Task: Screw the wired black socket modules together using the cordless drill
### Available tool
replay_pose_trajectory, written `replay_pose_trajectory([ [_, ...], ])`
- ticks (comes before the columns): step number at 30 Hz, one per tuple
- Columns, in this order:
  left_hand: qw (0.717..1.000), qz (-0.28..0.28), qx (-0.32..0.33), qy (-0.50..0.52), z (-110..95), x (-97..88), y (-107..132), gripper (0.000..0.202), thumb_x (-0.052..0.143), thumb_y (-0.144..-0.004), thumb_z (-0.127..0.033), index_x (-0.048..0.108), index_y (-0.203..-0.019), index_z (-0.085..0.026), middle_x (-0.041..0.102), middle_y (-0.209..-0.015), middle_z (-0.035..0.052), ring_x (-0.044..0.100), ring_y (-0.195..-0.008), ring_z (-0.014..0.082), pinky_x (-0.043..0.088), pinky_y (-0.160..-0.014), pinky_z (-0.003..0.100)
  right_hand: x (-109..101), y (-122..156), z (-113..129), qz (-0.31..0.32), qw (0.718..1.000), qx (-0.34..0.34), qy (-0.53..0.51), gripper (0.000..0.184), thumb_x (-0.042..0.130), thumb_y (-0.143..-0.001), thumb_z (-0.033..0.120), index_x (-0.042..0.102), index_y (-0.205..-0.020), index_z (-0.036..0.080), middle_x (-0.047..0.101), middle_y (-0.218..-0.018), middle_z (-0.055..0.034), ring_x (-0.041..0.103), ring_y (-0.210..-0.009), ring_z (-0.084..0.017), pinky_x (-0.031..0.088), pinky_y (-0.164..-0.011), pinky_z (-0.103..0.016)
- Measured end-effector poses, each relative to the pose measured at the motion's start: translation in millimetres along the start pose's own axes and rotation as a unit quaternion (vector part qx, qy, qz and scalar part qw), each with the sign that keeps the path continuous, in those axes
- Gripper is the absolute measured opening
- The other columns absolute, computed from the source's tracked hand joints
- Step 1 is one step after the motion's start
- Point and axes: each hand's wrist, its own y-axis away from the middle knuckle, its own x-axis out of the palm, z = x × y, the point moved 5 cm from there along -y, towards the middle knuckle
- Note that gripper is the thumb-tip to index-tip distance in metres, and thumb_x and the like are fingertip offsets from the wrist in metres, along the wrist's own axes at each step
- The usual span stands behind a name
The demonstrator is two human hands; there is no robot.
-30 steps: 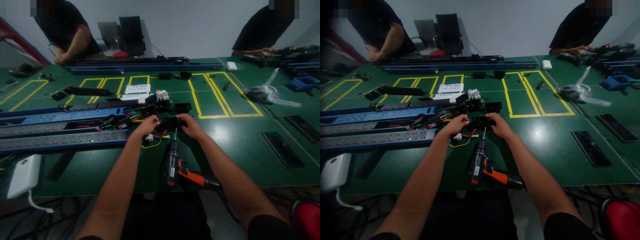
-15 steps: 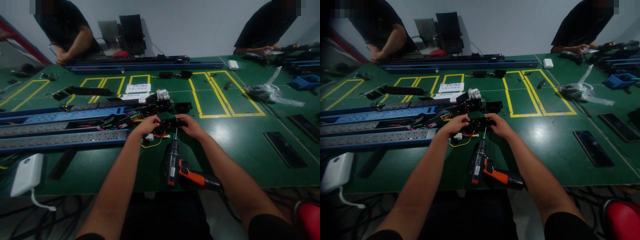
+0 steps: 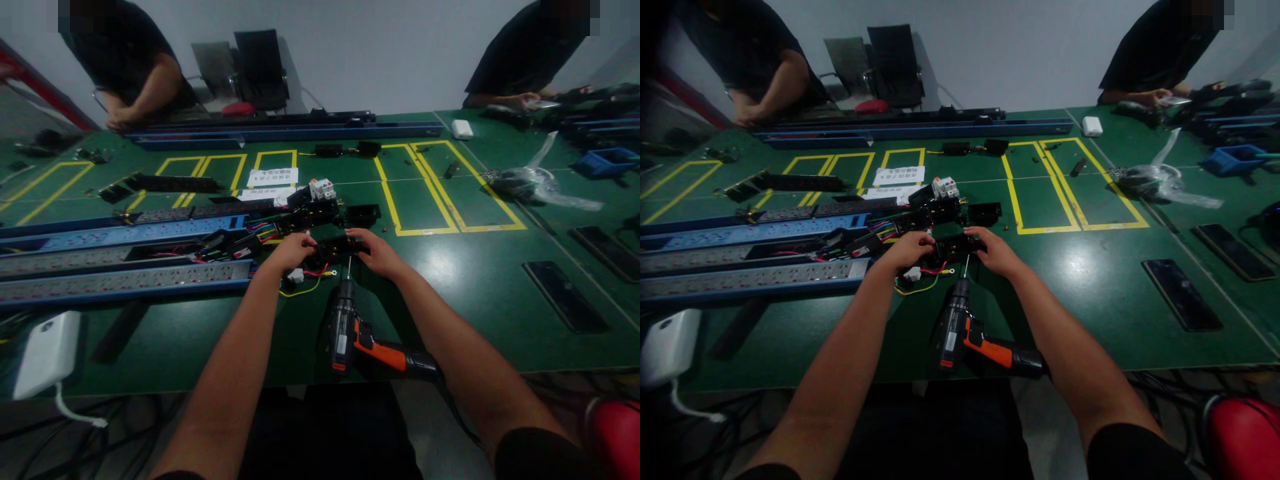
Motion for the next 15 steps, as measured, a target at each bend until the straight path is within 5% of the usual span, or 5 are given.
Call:
replay_pose_trajectory([
  [15, 0.999, 0.019, 0.007, -0.05, -8.3, 0.2, 7.4, 0.018, 0.064, -0.085, -0.012, 0.077, -0.095, -0.019, 0.079, -0.097, 0.0055, 0.069, -0.084, 0.0185, 0.051, -0.079, 0.03, 3.0, 1.4, 5.7, 0.014, 0.999, -0.011, 0.048, 0.072, 0.063, -0.087, 0.004, 0.054, -0.153, 0.03, 0.055, -0.158, -0.0051, 0.05, -0.15, -0.024, 0.036, -0.13, -0.052],
])
